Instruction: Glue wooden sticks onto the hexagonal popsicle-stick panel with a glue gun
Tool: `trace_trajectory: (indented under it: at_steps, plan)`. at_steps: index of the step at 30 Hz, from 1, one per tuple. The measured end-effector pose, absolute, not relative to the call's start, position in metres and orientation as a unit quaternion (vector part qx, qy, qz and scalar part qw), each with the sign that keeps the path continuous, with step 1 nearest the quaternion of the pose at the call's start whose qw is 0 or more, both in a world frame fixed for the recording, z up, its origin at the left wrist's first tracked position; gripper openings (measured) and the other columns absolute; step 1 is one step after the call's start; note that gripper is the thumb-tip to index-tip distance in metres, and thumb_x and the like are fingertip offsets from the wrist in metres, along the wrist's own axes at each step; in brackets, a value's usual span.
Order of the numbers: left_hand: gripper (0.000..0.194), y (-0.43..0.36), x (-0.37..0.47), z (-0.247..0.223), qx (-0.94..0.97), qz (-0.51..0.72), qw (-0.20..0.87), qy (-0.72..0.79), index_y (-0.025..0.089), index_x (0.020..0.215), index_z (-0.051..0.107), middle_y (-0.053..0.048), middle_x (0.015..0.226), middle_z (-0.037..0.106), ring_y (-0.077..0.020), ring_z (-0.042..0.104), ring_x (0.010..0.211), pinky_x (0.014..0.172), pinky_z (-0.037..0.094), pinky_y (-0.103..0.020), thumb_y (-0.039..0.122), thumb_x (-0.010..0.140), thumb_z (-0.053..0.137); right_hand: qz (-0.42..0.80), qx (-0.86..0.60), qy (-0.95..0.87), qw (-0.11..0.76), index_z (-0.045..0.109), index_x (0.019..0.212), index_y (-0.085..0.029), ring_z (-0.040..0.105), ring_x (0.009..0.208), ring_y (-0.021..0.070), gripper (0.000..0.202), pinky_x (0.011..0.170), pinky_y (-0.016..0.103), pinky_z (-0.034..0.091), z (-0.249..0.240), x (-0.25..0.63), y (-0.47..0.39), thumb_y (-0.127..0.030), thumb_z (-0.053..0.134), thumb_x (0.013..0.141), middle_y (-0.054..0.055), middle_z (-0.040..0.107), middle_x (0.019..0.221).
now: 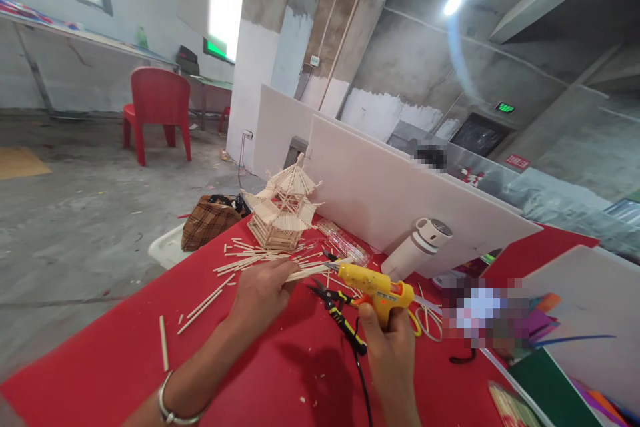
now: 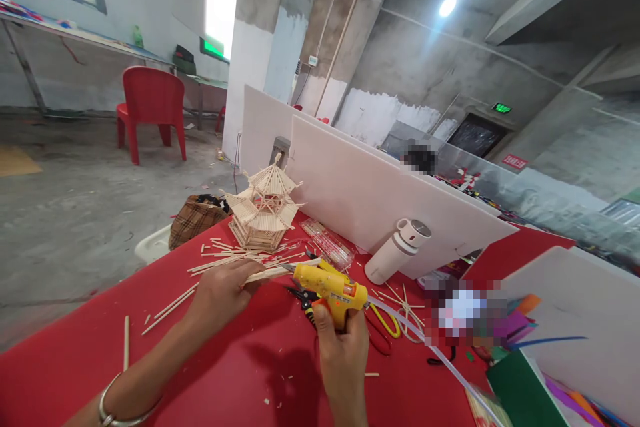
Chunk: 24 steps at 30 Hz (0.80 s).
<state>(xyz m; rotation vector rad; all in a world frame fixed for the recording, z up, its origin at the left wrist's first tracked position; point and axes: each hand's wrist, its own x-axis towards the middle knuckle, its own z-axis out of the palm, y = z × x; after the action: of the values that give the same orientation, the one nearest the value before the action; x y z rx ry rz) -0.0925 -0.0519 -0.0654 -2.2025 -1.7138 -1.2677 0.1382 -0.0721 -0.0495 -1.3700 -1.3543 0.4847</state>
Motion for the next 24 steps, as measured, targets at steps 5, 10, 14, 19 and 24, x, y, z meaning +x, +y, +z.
trace_trajectory:
  at_steps: [5,10,14,19,24]
  plan:
    - [0.016,-0.057,-0.087,-0.058,-0.72,-0.387,0.017,-0.575,0.021,0.075,0.069,-0.001,0.071,0.071,-0.0148,0.062,0.061,0.054,0.031,-0.024,0.02,0.086,0.057,0.286,-0.539,-0.586,0.533,0.063,0.091,-0.017,0.063,0.067,0.0188,0.041,0.062,0.03,0.054,-0.031,0.113,-0.069,-0.041,0.082,0.065,0.004,0.072,0.08]
    - [0.014,-0.067,-0.083,-0.045,-0.75,-0.38,0.002,-0.541,0.02,0.073,0.067,-0.002,0.07,0.07,-0.0149,0.06,0.058,0.052,0.029,-0.026,0.014,0.081,0.057,0.336,-0.48,-0.647,0.488,0.066,0.088,-0.016,0.065,0.075,0.0194,0.022,0.066,0.029,0.054,-0.032,0.105,-0.058,-0.016,0.063,0.066,0.004,0.072,0.086]
    - [0.013,-0.072,-0.079,-0.038,-0.768,-0.395,0.008,-0.504,0.02,0.076,0.069,-0.002,0.071,0.07,-0.0163,0.063,0.062,0.055,0.037,-0.025,0.013,0.081,0.059,0.308,-0.514,-0.642,0.479,0.067,0.079,-0.015,0.059,0.06,0.0176,0.017,0.052,0.025,0.047,-0.032,0.113,-0.054,-0.015,0.062,0.063,0.001,0.068,0.067]
    - [0.048,-0.065,-0.081,-0.039,-0.69,-0.51,-0.021,-0.512,0.022,0.123,0.066,-0.009,0.114,0.074,-0.0259,0.068,0.104,0.088,0.053,-0.036,0.022,0.076,0.073,0.271,-0.525,-0.559,0.583,0.064,0.075,-0.017,0.062,0.061,0.0181,0.018,0.055,0.027,0.049,-0.016,0.133,-0.046,-0.024,0.071,0.061,0.002,0.069,0.069]
    - [0.033,-0.055,-0.081,-0.04,-0.632,-0.53,-0.269,-0.497,0.017,0.102,0.074,-0.005,0.091,0.077,-0.0214,0.07,0.081,0.07,0.054,-0.027,0.03,0.071,0.074,0.304,-0.519,-0.512,0.613,0.061,0.081,-0.017,0.061,0.06,0.0176,0.04,0.053,0.028,0.049,-0.006,0.138,-0.036,-0.04,0.082,0.056,0.0,0.067,0.066]
